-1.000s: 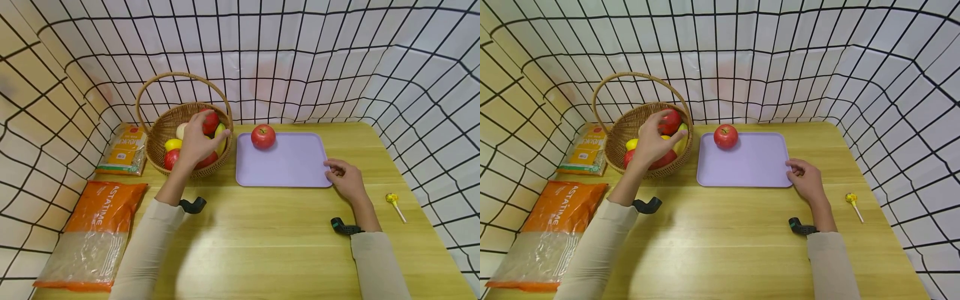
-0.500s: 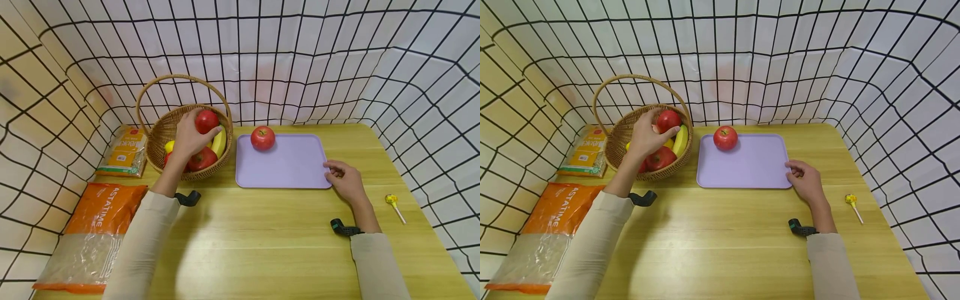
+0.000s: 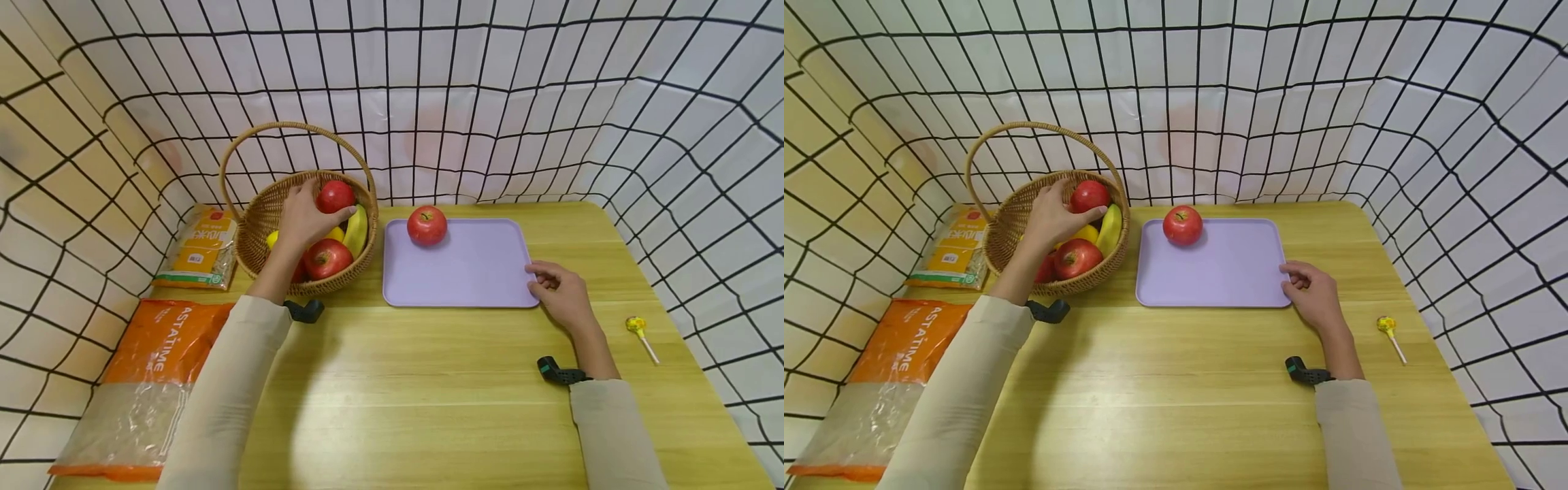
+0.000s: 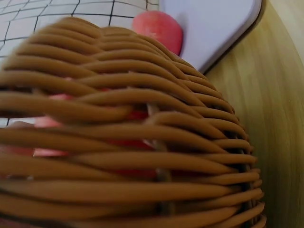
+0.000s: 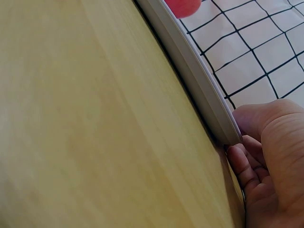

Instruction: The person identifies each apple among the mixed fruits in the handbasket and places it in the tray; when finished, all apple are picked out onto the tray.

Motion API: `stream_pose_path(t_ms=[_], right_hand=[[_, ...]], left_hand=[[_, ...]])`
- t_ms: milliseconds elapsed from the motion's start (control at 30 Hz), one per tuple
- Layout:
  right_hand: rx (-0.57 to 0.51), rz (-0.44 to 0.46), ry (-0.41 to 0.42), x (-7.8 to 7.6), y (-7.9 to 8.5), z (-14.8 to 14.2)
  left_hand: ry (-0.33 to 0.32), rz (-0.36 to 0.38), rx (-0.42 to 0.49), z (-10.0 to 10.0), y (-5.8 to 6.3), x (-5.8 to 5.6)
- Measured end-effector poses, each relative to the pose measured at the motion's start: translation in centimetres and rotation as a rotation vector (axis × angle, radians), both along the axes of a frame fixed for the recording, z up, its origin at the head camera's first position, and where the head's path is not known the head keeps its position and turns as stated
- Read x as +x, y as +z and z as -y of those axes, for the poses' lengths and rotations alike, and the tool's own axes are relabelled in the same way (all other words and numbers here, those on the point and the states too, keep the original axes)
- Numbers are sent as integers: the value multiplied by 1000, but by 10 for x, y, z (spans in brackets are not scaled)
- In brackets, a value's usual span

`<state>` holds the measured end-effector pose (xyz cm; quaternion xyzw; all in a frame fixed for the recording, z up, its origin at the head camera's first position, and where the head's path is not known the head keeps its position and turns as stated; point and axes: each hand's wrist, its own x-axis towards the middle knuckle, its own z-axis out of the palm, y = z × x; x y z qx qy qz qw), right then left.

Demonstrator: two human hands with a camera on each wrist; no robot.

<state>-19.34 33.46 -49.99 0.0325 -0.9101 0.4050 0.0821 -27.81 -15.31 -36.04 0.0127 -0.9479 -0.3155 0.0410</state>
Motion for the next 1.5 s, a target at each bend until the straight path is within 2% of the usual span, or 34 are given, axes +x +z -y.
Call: stream_pose_path(t_ms=[200,767,1000,1233,1500], right_hand=[[3,12,4,1,1,1],[10,20,-8,1,5,1],[8,23,-4,2,4,2],[-4,21,-2,3,4,2],[-6,27,-3,2,4,2]], left_hand=[[8,67,40,3,-6,-6],[-6,187,127,6,-11,-21],[-12,176,118,5,-13,-22],[-3,105,174,5,-16,-21],[61,78,189,6,-14,-21]])
